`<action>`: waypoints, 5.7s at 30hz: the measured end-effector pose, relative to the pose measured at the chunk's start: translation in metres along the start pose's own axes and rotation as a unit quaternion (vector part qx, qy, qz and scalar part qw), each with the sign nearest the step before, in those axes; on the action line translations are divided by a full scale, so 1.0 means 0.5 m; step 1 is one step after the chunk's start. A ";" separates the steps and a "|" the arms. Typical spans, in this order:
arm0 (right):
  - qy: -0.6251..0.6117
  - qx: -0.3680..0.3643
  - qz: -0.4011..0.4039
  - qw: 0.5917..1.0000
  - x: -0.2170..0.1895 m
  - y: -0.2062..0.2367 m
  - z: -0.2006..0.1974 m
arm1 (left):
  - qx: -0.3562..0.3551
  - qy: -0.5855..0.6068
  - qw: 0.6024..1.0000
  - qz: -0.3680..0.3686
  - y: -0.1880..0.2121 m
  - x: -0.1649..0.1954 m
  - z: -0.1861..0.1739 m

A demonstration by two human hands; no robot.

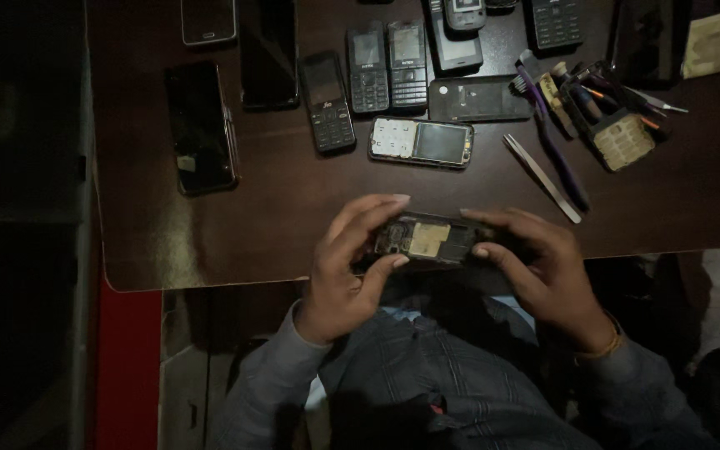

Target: The person works at a bench covered with mobile phones and tools. They hold a phone and use a tool to pry at its keypad board, then handle a keypad membrane, align it on the phone, and press the phone's parts together by hand, finally setting the reassembled phone on the bench.

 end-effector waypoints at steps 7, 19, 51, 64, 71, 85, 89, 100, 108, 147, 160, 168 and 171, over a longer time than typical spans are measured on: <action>-0.033 0.032 -0.003 0.999 0.020 0.018 0.015 | 0.043 0.160 0.980 -0.113 0.017 -0.058 0.020; 0.180 -0.011 -0.100 0.978 -0.056 0.007 0.053 | 0.090 0.190 0.966 -0.150 0.017 -0.071 0.012; 0.336 0.076 -0.150 0.927 -0.015 -0.016 0.037 | 0.041 -0.201 0.975 0.086 0.075 0.035 0.022; 0.333 0.083 -0.151 0.927 -0.024 -0.018 0.035 | 0.121 -0.451 0.832 0.299 0.077 0.056 0.028; 0.341 0.089 -0.151 0.923 -0.016 -0.012 0.039 | 0.023 -0.506 0.845 0.170 0.010 -0.042 0.027; 0.262 0.073 -0.242 0.931 -0.093 0.062 0.053 | 0.004 -0.368 0.873 0.320 0.079 0.048 0.078; 0.264 0.061 -0.262 0.926 -0.089 0.063 0.047 | -0.012 -0.390 0.864 0.318 0.085 0.058 0.082; 0.319 0.207 -0.241 0.893 -0.096 0.058 -0.064 | 0.161 -0.457 0.850 0.207 0.049 0.036 -0.010; 0.323 0.113 -0.207 0.917 -0.084 0.025 -0.020 | 0.105 -0.415 0.886 0.178 0.023 0.019 -0.013; 0.389 0.003 -0.162 0.907 -0.087 -0.128 0.016 | -0.044 -0.543 0.838 0.011 -0.016 -0.018 -0.111; 0.388 -0.056 -0.077 0.917 -0.072 -0.065 -0.021 | 0.050 -0.477 0.877 0.014 -0.011 -0.004 -0.110; 0.384 -0.082 -0.060 0.918 -0.049 -0.069 -0.022 | 0.000 -0.484 0.873 0.056 -0.021 0.006 -0.060; 0.371 -0.085 -0.081 0.921 -0.048 -0.068 -0.023 | -0.003 -0.488 0.871 0.049 -0.017 0.003 -0.065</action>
Point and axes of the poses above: each hand's wrist, its own y-axis away from the middle knuckle, its own z-axis out of the palm, x = y × z, the point moved 6 cm from there along -y, towards the middle knuckle, and after that the axes turned 3 degrees about -y, right-handed, at the moved point
